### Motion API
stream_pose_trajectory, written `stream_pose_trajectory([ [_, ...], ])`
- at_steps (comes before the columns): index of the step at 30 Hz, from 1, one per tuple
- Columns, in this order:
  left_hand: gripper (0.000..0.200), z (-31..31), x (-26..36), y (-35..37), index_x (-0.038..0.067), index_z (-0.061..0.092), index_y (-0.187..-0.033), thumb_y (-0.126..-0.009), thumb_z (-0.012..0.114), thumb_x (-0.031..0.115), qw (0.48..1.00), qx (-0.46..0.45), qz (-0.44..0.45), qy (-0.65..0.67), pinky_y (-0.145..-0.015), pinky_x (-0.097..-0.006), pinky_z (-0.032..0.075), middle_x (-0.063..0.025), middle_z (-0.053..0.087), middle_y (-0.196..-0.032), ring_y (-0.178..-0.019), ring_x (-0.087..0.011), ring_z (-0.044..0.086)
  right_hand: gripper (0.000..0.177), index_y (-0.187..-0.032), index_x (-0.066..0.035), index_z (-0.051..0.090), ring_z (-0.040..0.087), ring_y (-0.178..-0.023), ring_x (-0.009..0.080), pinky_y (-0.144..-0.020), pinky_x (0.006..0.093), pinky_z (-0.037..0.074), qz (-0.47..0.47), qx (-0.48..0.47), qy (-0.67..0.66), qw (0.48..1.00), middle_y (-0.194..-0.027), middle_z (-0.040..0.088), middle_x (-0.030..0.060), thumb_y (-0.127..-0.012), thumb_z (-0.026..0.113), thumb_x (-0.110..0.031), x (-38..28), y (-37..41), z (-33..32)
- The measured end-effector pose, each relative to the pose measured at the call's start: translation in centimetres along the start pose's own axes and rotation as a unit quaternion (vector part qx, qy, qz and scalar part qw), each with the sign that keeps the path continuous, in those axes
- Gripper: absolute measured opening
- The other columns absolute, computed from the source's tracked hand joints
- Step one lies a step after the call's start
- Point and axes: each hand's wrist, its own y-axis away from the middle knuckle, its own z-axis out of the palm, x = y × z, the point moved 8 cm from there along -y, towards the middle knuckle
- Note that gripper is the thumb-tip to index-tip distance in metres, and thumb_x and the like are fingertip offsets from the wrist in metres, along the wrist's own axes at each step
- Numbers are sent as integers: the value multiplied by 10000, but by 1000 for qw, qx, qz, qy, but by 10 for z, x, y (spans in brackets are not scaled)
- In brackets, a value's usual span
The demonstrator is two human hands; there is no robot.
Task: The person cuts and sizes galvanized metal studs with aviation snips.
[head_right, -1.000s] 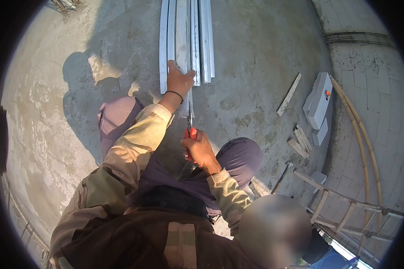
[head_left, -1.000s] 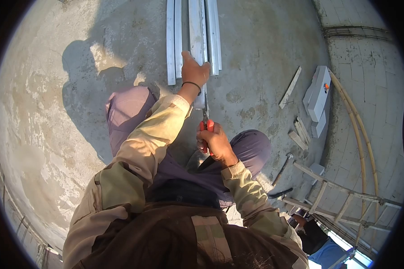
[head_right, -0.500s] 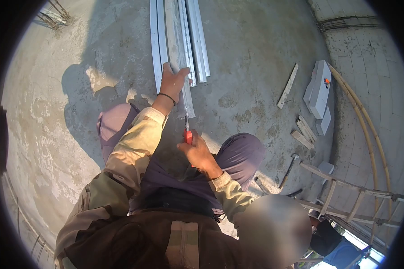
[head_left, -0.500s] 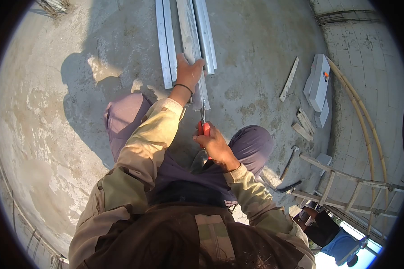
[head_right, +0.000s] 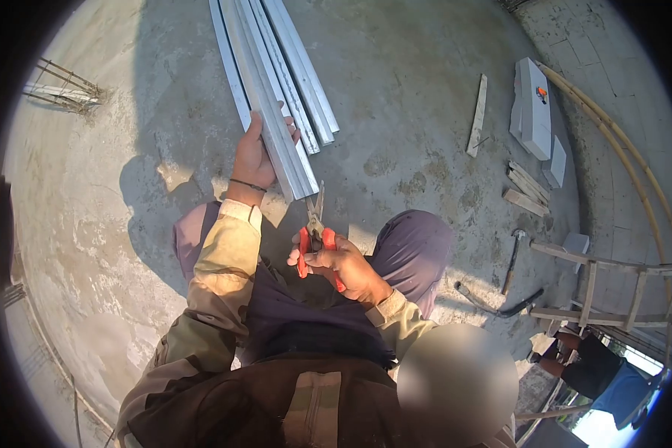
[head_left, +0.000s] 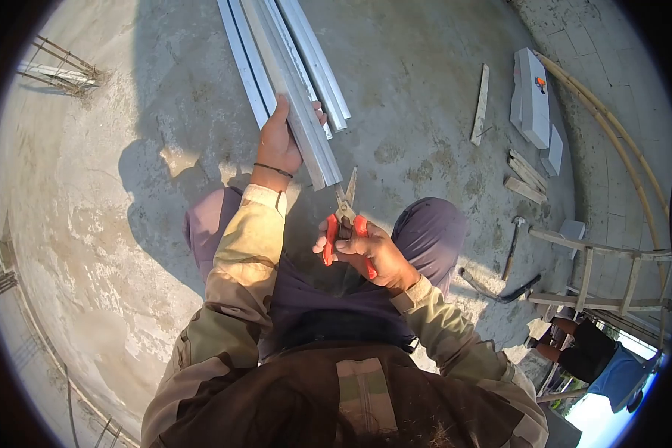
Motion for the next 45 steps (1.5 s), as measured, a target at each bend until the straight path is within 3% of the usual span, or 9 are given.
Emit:
stream_pose_trajectory([
  [4, 650, 3, 0, 0, -25, 451, -1464, -1102, 340, 504, 999, -23, -14, 34, -806, -355, 530, -68, 579, -920, -839, -193, 577, 389, -1285, 22, 544, 652, -1095, 244, -965, 376, 504, -1, 8, 32, 999, -1103, 673, 117, -904, 620, -8, -3, -3, 2],
  [7, 648, 3, -5, -5, -18, 447, -1468, -1086, 396, 503, 994, -55, -41, 84, -670, -289, 461, -21, 516, -816, -729, -149, 477, 366, -1259, 20, 563, 662, -1062, 238, -952, 364, 513, 9, -1, 44, 999, -1082, 674, 107, -907, 646, -36, 1, -9, 4],
  [13, 604, 11, -8, -9, -8, 441, -1443, -1034, 507, 431, 983, -115, -52, 131, -616, -251, 453, 1, 507, -791, -722, -121, 473, 295, -1177, 19, 594, 683, -887, 216, -828, 350, 548, 14, 25, 81, 996, -997, 661, 95, -910, 676, -78, -5, -15, 7],
  [20, 579, 13, -7, -10, -5, 435, -1440, -1030, 496, 400, 975, -149, -46, 157, -602, -247, 456, -1, 502, -777, -706, -115, 467, 219, -1101, 7, 586, 659, -756, 207, -690, 326, 530, 10, 24, 124, 992, -883, 639, 93, -906, 656, -66, -8, -16, 11],
  [28, 571, 13, -5, -7, 1, 443, -1430, -1027, 495, 401, 978, -138, -45, 151, -597, -253, 457, 3, 496, -758, -686, -116, 462, 135, -1013, 31, 573, 625, -661, 203, -570, 326, 504, 16, 51, 73, 996, -790, 612, 95, -884, 589, -5, -2, -14, 15],
  [45, 593, 8, -5, -9, -12, 440, -1422, -1015, 533, 410, 982, -119, -38, 145, -587, -242, 446, 0, 513, -744, -681, -120, 463, 55, -929, 7, 536, 541, -551, 163, -510, 308, 434, 33, 63, 71, 995, -707, 557, 66, -885, 569, 15, -6, -10, 22],
])
